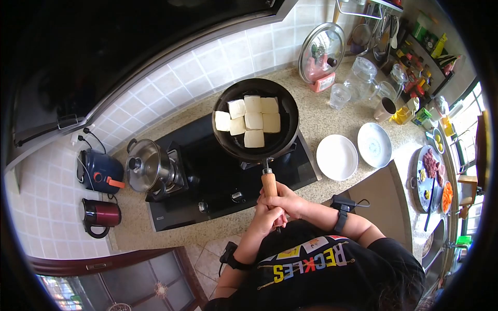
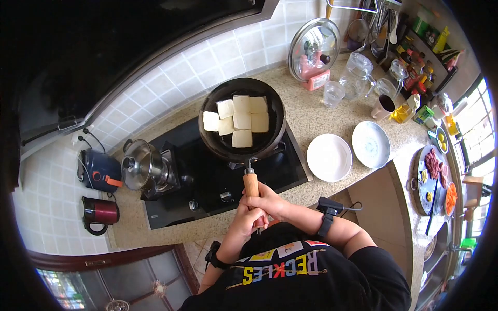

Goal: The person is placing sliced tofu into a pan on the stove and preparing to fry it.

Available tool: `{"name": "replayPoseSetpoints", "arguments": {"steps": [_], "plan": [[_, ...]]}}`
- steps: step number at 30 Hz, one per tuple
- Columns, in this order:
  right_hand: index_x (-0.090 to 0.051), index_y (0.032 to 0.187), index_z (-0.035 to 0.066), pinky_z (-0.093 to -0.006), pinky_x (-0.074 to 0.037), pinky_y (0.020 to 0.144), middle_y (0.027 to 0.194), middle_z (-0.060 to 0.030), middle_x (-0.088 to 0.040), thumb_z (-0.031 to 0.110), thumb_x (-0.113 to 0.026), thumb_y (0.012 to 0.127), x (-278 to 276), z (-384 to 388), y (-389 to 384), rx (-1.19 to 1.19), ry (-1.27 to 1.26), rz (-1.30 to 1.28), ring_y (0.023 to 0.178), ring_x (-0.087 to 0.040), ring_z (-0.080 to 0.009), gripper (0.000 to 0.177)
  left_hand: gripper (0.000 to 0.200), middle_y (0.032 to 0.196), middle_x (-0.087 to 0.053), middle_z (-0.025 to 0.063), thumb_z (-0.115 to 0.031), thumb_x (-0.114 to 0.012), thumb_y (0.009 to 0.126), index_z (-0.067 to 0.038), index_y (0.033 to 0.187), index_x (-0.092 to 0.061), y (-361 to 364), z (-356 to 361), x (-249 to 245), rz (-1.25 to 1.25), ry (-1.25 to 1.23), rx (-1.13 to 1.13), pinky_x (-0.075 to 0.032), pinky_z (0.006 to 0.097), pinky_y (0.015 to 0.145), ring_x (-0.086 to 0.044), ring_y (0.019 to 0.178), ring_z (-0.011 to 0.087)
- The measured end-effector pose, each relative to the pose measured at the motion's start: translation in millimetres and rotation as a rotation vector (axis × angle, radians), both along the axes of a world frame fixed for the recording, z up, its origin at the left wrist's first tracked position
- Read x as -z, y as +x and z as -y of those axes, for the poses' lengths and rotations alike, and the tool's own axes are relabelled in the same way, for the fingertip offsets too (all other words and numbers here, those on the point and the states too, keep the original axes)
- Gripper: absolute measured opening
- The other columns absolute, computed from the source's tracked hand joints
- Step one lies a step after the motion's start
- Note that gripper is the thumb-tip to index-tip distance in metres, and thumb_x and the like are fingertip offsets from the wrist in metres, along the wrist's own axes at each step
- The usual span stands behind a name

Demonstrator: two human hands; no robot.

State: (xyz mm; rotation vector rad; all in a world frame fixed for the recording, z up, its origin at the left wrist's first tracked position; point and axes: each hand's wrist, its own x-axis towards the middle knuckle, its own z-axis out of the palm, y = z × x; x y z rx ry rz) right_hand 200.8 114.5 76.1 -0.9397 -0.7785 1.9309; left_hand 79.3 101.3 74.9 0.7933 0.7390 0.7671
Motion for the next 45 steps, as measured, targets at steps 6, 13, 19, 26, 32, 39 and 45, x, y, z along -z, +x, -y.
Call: {"name": "replayPoseSetpoints", "arguments": {"steps": [6,13,19,26,32,39,45], "plan": [[-0.044,0.109,0.0,-0.0266,-0.049,0.067,0.088,-0.0086,-0.055,0.017,-0.064,0.08,1,4,3,-0.028,-0.009,0.0,0.076,-0.057,-0.014,0.04,0.031,0.061,-0.052,0.0085,-0.002,-0.048,0.074,-0.001,0.103,-0.039,0,2,6,-0.013,0.01,0.006,-0.046,0.0267,0.039,-0.054,0.046,0.0166],[-0.043,0.11,0.003,-0.0274,-0.049,0.068,0.089,-0.0076,-0.054,0.015,-0.061,0.081,21,9,-1,-0.03,-0.016,0.009,0.077,-0.056,-0.0135,0.037,0.046,0.067,-0.051,0.0095,0.003,-0.048,0.072,-0.001,0.115,-0.032,-5,7,27,-0.004,0.004,0.037,-0.047,0.0273,0.038,-0.054,0.045,0.0162],[-0.042,0.112,0.004,-0.0277,-0.049,0.069,0.09,-0.0077,-0.053,0.015,-0.06,0.082,16,10,-1,-0.035,-0.014,0.008,0.079,-0.055,-0.0136,0.037,0.039,0.06,-0.05,0.007,-0.001,-0.047,0.074,-0.002,0.111,-0.035,-4,8,21,-0.044,0.05,0.0,-0.044,0.0259,0.037,-0.054,0.045,0.0156],[-0.042,0.113,0.004,-0.0278,-0.049,0.07,0.089,-0.0075,-0.054,0.015,-0.06,0.082,10,10,2,-0.058,-0.039,0.035,0.079,-0.055,-0.0136,0.037,0.037,0.059,-0.051,0.008,-0.001,-0.046,0.075,-0.001,0.111,-0.036,-3,12,18,-0.061,0.006,-0.011,-0.044,0.0258,0.039,-0.054,0.045,0.016],[-0.044,0.111,0.003,-0.0273,-0.049,0.07,0.088,-0.0069,-0.054,0.016,-0.061,0.082,16,10,1,-0.046,-0.018,0.048,0.079,-0.055,-0.0131,0.036,0.032,0.058,-0.052,0.0089,-0.002,-0.046,0.076,-0.001,0.107,-0.039,-5,10,25,-0.034,0.015,0.024,-0.044,0.0258,0.038,-0.054,0.046,0.0162],[-0.047,0.103,0.003,-0.0268,-0.05,0.062,0.084,-0.0058,-0.055,0.019,-0.067,0.081,0,2,-4,0.019,-0.063,0.008,0.072,-0.056,-0.0126,0.034,0.032,0.061,-0.052,0.01,-0.005,-0.048,0.076,-0.001,0.106,-0.038,-8,5,7,-0.118,-0.027,0.037,-0.045,0.0266,0.039,-0.055,0.048,0.0167],[-0.048,0.099,0.0,-0.0266,-0.051,0.062,0.084,-0.0072,-0.056,0.018,-0.067,0.08,-3,-9,1,-0.044,-0.008,0.027,0.073,-0.056,-0.0121,0.033,0.047,0.067,-0.051,0.0088,0.002,-0.048,0.072,-0.002,0.116,-0.033,2,0,-19,0.021,-0.075,-0.061,-0.046,0.0271,0.038,-0.053,0.045,0.0158]]}}
